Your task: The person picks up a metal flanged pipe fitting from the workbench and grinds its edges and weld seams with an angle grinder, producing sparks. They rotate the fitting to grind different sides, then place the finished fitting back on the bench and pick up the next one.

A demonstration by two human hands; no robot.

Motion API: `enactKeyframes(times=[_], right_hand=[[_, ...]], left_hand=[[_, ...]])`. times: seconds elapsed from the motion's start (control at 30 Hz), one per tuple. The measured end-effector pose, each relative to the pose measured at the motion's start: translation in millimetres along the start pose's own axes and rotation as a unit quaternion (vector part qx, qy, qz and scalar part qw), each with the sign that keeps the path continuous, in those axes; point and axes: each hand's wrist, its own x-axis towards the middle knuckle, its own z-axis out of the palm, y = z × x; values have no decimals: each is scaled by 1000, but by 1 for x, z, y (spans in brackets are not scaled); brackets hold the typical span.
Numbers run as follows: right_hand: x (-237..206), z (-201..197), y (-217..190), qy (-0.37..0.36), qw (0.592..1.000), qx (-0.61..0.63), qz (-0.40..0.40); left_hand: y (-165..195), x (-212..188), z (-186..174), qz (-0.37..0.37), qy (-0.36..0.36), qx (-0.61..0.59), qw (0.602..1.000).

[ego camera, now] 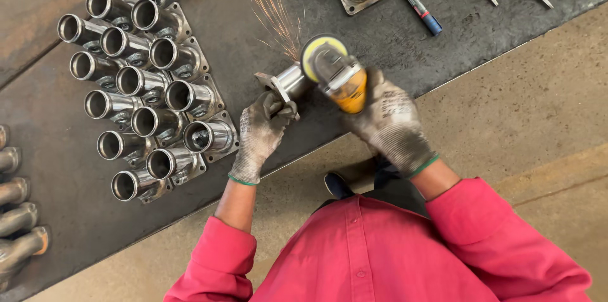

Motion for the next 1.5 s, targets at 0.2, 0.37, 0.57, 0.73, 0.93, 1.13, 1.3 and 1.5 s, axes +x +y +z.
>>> enactKeyframes(times=[0.2,0.37,0.57,0.73,0.93,1.13,1.3,1.5], right_hand=[[0,19,-5,-50,998,-33,-9],[2,7,-7,12,997,-23,-68],[-3,-2,-16,-14,1000,-18,-17],[-8,1,-24,-9,1000,6,-25],[-3,-9,-18,-12,1000,-5,11],[-11,8,-23,-15,1000,18,-19],[-3,-1,-10,-14,999,0,40],[-7,15,-19,-16,1000,8,-12]], left_hand=[[-1,3,0,-20,-15,-36,999],[0,6,-6,-57,-20,-8,998],[-6,8,-4,-25,-23,-27,999],[-9,9,-7,-29,-25,-31,999],[-14,11,-6,13,-25,-67,997],[-25,15,-10,-35,-31,-76,996],[-32,19,-7,-33,-16,-46,998],[-31,19,-9,-43,-6,-24,999]])
